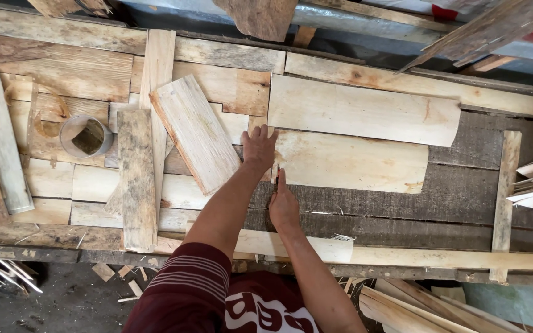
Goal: Using a utility knife to score and cut thin sheets of wood on a workbench.
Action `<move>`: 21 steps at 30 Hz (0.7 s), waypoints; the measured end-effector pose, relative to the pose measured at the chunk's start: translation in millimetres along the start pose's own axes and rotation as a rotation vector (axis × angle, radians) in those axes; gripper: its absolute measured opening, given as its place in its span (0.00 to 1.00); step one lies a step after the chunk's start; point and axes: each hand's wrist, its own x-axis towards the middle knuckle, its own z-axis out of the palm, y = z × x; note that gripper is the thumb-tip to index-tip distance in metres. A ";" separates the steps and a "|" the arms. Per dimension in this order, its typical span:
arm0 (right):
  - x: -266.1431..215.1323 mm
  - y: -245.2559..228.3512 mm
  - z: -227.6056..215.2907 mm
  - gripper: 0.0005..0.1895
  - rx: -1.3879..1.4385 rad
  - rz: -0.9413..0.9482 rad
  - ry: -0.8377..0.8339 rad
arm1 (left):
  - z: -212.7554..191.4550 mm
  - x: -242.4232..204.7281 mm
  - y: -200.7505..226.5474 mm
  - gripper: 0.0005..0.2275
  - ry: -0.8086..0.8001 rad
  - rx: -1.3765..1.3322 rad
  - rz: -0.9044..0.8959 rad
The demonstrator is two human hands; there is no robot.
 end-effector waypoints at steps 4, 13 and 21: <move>1.5 0.5 1.6 0.40 -0.021 0.020 -0.030 | 14.8 2.4 0.1 0.31 0.019 0.008 -0.010; 4.2 10.0 8.9 0.39 -0.003 -0.068 0.071 | 46.4 -37.4 -6.3 0.29 0.241 -0.118 0.074; -1.3 5.4 2.8 0.38 0.027 -0.061 0.039 | 65.0 -66.3 -7.9 0.27 0.080 0.039 0.276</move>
